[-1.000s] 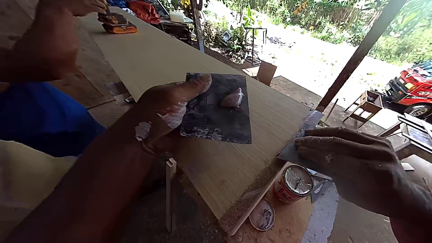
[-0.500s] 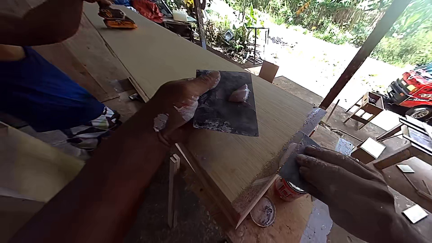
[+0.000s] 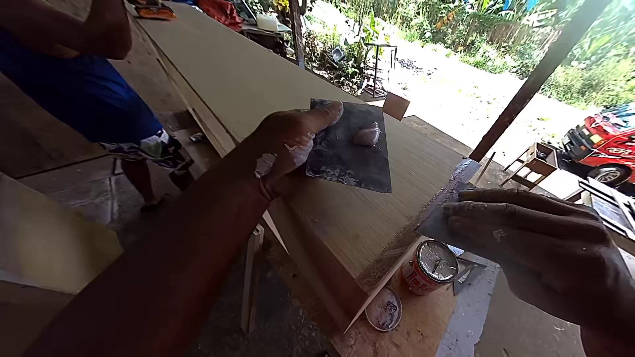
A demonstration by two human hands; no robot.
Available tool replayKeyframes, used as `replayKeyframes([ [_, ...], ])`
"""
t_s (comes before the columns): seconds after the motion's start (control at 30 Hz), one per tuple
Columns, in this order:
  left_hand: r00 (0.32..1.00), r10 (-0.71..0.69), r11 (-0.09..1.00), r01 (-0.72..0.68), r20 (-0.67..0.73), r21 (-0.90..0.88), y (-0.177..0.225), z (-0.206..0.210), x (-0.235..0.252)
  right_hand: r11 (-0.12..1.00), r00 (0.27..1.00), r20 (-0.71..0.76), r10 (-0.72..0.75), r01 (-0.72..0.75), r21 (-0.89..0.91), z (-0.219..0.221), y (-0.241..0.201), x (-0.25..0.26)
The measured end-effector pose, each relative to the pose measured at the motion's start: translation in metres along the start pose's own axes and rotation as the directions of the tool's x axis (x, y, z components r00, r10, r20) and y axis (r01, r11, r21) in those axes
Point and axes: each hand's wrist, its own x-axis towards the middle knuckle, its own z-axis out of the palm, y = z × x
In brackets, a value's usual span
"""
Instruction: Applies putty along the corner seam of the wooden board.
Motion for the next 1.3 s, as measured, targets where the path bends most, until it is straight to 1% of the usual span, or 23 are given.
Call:
replayKeyframes([
  [0.03, 0.976, -0.128, 0.992, 0.128, -0.176, -0.010, 0.016, 0.020, -0.002, 1.000, 1.000, 0.009, -0.001, 0.001, 0.005, 0.006, -0.001, 0.003],
  [0.07, 0.863, -0.255, 0.964, 0.260, -0.435, -0.050, 0.033, 0.049, 0.002, 1.000, 1.000, 0.024, 0.003, -0.003, 0.009, 0.012, -0.002, 0.004],
  [0.1, 0.985, -0.065, 0.998, 0.065, -0.160, -0.005, 0.012, 0.020, -0.001, 1.000, 0.999, 0.047, 0.011, -0.012, 0.017, 0.014, -0.004, 0.002],
  [0.13, 0.993, 0.105, 0.994, -0.106, 0.049, 0.017, -0.006, -0.001, 0.004, 1.000, 0.997, 0.072, 0.019, -0.021, 0.024, 0.010, -0.006, 0.000],
  [0.17, 0.988, 0.136, 0.990, -0.138, 0.072, 0.025, -0.007, 0.000, 0.002, 0.999, 0.995, 0.102, 0.023, -0.027, 0.034, 0.002, -0.007, -0.003],
  [0.2, 0.995, 0.043, 0.998, -0.040, -0.087, 0.038, 0.009, 0.022, -0.008, 0.998, 0.992, 0.126, 0.021, -0.028, 0.049, -0.006, -0.008, -0.004],
  [0.23, 0.923, -0.123, 0.986, 0.157, -0.365, 0.063, 0.034, 0.056, -0.016, 0.999, 0.991, 0.131, 0.022, -0.028, 0.046, -0.012, -0.008, -0.004],
  [0.27, 0.957, -0.087, 0.984, 0.126, -0.275, 0.129, 0.033, 0.048, -0.023, 0.999, 0.995, 0.095, 0.028, -0.029, 0.016, -0.016, -0.008, -0.001],
  [0.3, 0.987, 0.000, 0.984, 0.029, -0.163, 0.174, 0.025, 0.035, -0.027, 0.999, 0.999, 0.035, 0.032, -0.031, -0.023, -0.018, -0.006, 0.005],
  [0.33, 0.995, 0.073, 0.981, -0.060, -0.066, 0.182, 0.016, 0.024, -0.028, 0.997, 0.999, -0.029, 0.028, -0.030, -0.064, -0.018, -0.005, 0.014],
  [0.37, 0.995, 0.100, 0.978, -0.100, 0.007, 0.181, 0.012, 0.020, -0.028, 0.994, 0.997, -0.077, 0.016, -0.025, -0.110, -0.018, -0.005, 0.025],
  [0.4, 0.994, 0.104, 0.977, -0.105, 0.012, 0.183, 0.015, 0.027, -0.029, 0.989, 0.994, -0.110, -0.007, -0.010, -0.151, -0.017, -0.005, 0.037],
  [0.47, 0.998, 0.040, 0.984, -0.031, -0.048, 0.175, 0.037, 0.068, -0.036, 0.977, 0.988, -0.145, -0.053, 0.022, -0.211, -0.013, -0.007, 0.060],
  [0.53, 0.981, -0.064, 0.983, 0.094, -0.184, 0.159, 0.065, 0.120, -0.044, 0.967, 0.987, -0.136, -0.084, 0.048, -0.250, -0.008, -0.009, 0.075],
  [0.6, 0.982, -0.085, 0.985, 0.109, -0.169, 0.136, 0.073, 0.132, -0.048, 0.960, 0.990, -0.105, -0.098, 0.066, -0.274, -0.004, -0.011, 0.081],
  [0.73, 0.991, -0.058, 0.984, 0.077, -0.124, 0.158, 0.080, 0.136, -0.054, 0.961, 0.995, -0.029, -0.097, 0.086, -0.263, 0.000, -0.018, 0.072],
  [0.87, 0.970, 0.031, 0.996, -0.009, -0.243, 0.094, 0.083, 0.120, -0.053, 0.999, 1.000, 0.011, -0.012, 0.012, 0.040, -0.018, -0.019, 0.048],
  [0.93, 0.949, 0.039, 0.998, -0.022, -0.312, 0.058, 0.081, 0.109, -0.048, 0.994, 1.000, 0.020, 0.008, -0.011, 0.105, -0.018, -0.025, 0.039],
  [1.07, 0.930, -0.025, 0.996, 0.055, -0.366, 0.071, 0.071, 0.107, -0.047, 1.000, 0.997, 0.079, -0.014, 0.012, 0.025, -0.003, -0.037, 0.030],
  [1.13, 0.933, -0.044, 0.994, 0.075, -0.356, 0.074, 0.069, 0.108, -0.050, 1.000, 0.995, 0.098, -0.019, 0.021, -0.022, 0.004, -0.039, 0.025],
  [1.23, 0.924, -0.050, 0.994, 0.082, -0.378, 0.069, 0.068, 0.108, -0.048, 1.000, 0.992, 0.122, -0.028, 0.027, 0.014, -0.004, -0.036, 0.016],
  [1.27, 0.940, -0.037, 0.996, 0.063, -0.340, 0.068, 0.060, 0.098, -0.042, 0.999, 0.991, 0.133, -0.031, 0.027, 0.037, -0.010, -0.036, 0.013],
  [1.3, 0.977, 0.021, 0.999, -0.010, -0.211, 0.053, 0.041, 0.072, -0.031, 0.998, 0.990, 0.140, -0.031, 0.023, 0.059, -0.014, -0.036, 0.012],
])
